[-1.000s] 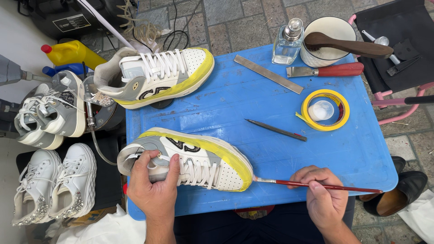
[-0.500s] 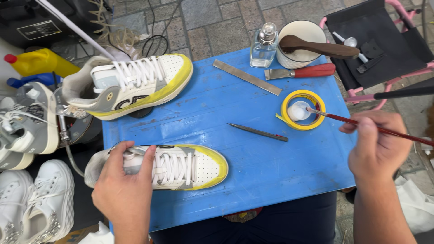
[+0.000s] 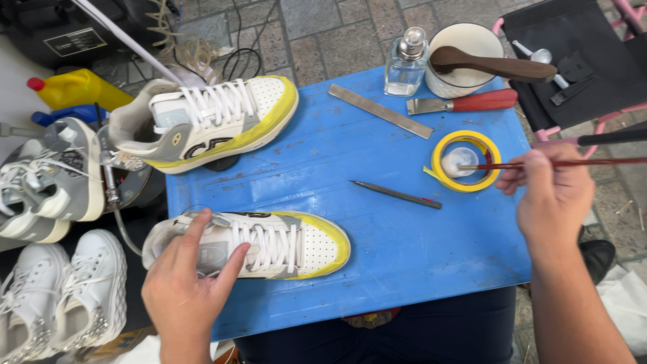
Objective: The person paints the midsole of a white and grey sneaker with yellow paint using a small brush. They repeatedly dip the brush into a small container of paint and apply it to the shoe's side and heel areas.
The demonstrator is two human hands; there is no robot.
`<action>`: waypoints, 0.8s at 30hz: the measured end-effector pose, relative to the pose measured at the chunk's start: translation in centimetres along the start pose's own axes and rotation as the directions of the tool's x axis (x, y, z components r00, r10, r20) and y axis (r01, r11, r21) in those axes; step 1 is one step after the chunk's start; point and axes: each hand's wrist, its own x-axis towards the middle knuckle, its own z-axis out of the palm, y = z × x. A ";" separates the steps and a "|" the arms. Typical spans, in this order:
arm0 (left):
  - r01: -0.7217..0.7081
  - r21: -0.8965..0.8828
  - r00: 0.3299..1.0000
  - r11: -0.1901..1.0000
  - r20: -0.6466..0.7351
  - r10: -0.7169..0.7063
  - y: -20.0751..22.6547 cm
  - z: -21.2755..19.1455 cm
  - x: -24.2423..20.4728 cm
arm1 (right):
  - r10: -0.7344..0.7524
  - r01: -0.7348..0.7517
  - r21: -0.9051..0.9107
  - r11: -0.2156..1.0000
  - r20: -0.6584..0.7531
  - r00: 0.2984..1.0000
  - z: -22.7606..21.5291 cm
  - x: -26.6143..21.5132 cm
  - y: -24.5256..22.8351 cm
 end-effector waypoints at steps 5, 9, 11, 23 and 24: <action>-0.002 -0.141 0.989 0.990 -0.148 -0.019 0.0 0.7 -0.3 | -0.026 0.051 0.212 0.976 -0.117 0.993 -0.2 -2.5 -0.4; 0.118 -0.108 0.986 0.987 -0.109 -0.129 0.5 0.6 -0.4 | -0.067 0.091 0.461 0.883 -0.067 0.995 1.8 -6.2 -0.9; 0.146 -0.102 0.984 0.984 -0.092 -0.155 0.8 0.3 -0.2 | -0.051 0.046 0.513 0.857 -0.005 0.999 3.6 -8.1 -0.8; 0.205 -0.024 0.977 0.978 -0.058 -0.206 1.1 0.5 0.6 | 0.206 -0.242 0.507 0.827 0.127 0.970 8.0 -12.2 0.0; 0.209 -0.028 0.976 0.978 -0.060 -0.210 1.1 0.5 0.6 | 0.204 -0.240 0.508 0.827 0.127 0.971 8.0 -12.3 0.1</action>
